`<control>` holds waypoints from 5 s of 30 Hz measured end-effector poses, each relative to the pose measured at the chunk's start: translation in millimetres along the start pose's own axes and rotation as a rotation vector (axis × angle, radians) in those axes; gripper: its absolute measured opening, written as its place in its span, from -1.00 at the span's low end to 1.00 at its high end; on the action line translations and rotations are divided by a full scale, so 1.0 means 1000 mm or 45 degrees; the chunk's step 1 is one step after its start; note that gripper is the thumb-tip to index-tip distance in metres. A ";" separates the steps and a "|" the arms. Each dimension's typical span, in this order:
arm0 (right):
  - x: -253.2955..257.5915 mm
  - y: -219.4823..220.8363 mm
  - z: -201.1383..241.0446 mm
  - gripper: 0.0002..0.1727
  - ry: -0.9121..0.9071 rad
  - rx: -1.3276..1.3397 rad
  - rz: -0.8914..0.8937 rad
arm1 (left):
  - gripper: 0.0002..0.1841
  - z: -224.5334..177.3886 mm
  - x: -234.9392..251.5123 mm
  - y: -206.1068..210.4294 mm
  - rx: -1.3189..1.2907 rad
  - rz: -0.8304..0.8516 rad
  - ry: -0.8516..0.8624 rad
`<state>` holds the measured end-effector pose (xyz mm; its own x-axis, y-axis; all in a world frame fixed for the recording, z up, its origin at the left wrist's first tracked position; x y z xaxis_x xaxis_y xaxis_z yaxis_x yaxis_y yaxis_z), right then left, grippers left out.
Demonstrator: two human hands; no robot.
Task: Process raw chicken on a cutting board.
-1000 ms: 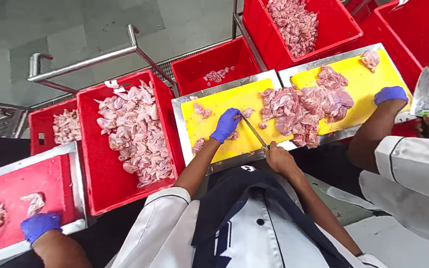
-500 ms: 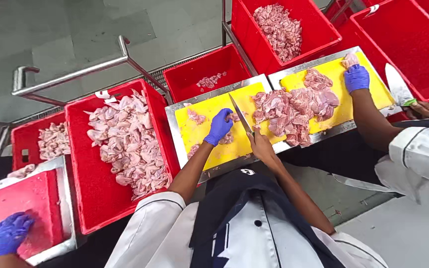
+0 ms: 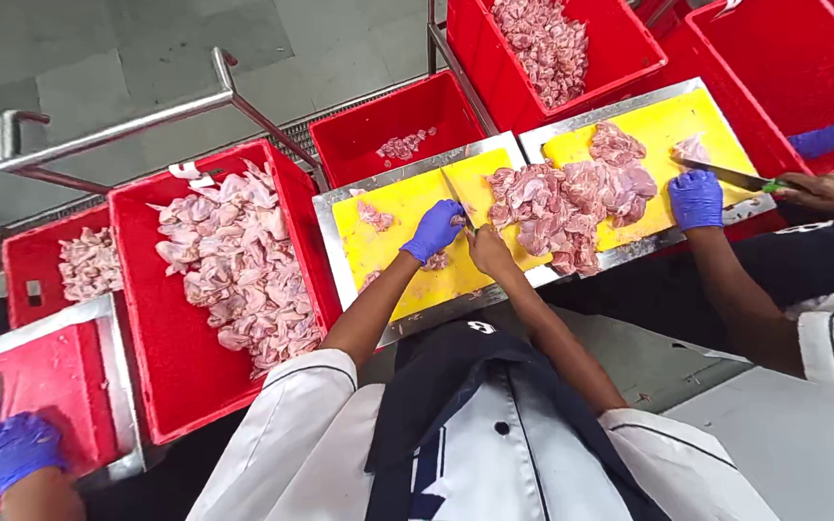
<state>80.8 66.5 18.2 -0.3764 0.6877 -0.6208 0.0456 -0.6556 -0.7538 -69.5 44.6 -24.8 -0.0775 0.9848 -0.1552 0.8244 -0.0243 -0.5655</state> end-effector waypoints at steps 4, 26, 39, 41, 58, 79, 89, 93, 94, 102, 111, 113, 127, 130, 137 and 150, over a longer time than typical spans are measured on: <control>-0.017 0.012 -0.013 -0.34 0.004 -0.015 0.005 | -0.69 -0.006 -0.003 0.005 0.012 -0.114 -0.091; -0.081 0.015 -0.124 -0.39 -0.236 0.241 -0.040 | -0.63 -0.017 -0.106 0.037 0.169 -0.069 -0.265; -0.118 0.043 -0.224 -0.38 -0.253 0.135 0.145 | -0.68 -0.073 -0.096 0.038 -0.603 0.715 -0.396; -0.119 0.047 -0.232 -0.39 -0.242 0.122 0.182 | -0.70 -0.090 -0.078 0.046 -0.646 1.023 -0.267; -0.119 0.052 -0.253 -0.33 -0.180 0.144 0.260 | -0.69 -0.108 0.063 0.016 -0.624 -0.654 -0.216; -0.100 0.000 -0.246 -0.40 -0.351 -0.296 0.250 | -0.82 -0.058 -0.116 0.057 -0.214 -0.984 -0.182; -0.094 0.006 -0.246 -0.33 -0.318 -0.201 0.296 | -0.76 -0.015 -0.187 0.029 0.269 -1.275 -0.480; -0.097 0.011 -0.245 -0.33 -0.304 -0.150 0.294 | -0.78 -0.058 -0.133 0.063 -0.081 -1.125 -0.168; -0.099 0.013 -0.244 -0.33 -0.299 -0.134 0.292 | -0.77 -0.071 -0.113 0.075 -0.159 -1.003 -0.100; -0.120 0.024 -0.241 -0.36 -0.188 -0.080 0.276 | -0.77 -0.144 0.002 0.119 -0.114 -0.709 0.174; -0.123 0.038 -0.249 -0.36 -0.172 -0.015 0.234 | -0.52 -0.124 0.083 0.069 0.152 -0.330 0.034; -0.121 0.031 -0.245 -0.37 -0.166 -0.045 0.265 | -0.52 -0.124 0.104 0.075 0.250 -0.222 0.067; -0.116 0.033 -0.245 -0.38 -0.184 -0.050 0.245 | -0.74 -0.164 0.085 0.007 0.016 -0.352 -0.023; -0.112 0.031 -0.243 -0.38 -0.230 0.000 0.231 | -0.73 -0.166 0.059 -0.004 -0.061 -0.389 -0.076; -0.113 0.011 -0.223 -0.37 -0.261 0.137 0.006 | -0.71 -0.109 0.009 0.013 -0.328 -0.628 -0.191; -0.100 0.000 -0.217 -0.33 0.072 0.145 -0.294 | -0.74 -0.136 -0.010 0.041 -0.223 -0.761 -0.115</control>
<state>319.4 65.6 33.3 -0.3121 0.8373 -0.4490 -0.1409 -0.5081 -0.8497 41.4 57.4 63.4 -0.5939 0.8011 0.0742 0.7032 0.5617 -0.4358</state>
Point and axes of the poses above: each hand's wrist, its own x-axis towards the middle knuckle, its own y-axis out of the palm, z = x × y, the point moved 3 cm from there along x, towards the middle knuckle, and after that the axes turned 12 degrees about -x, right-handed, at the moved point
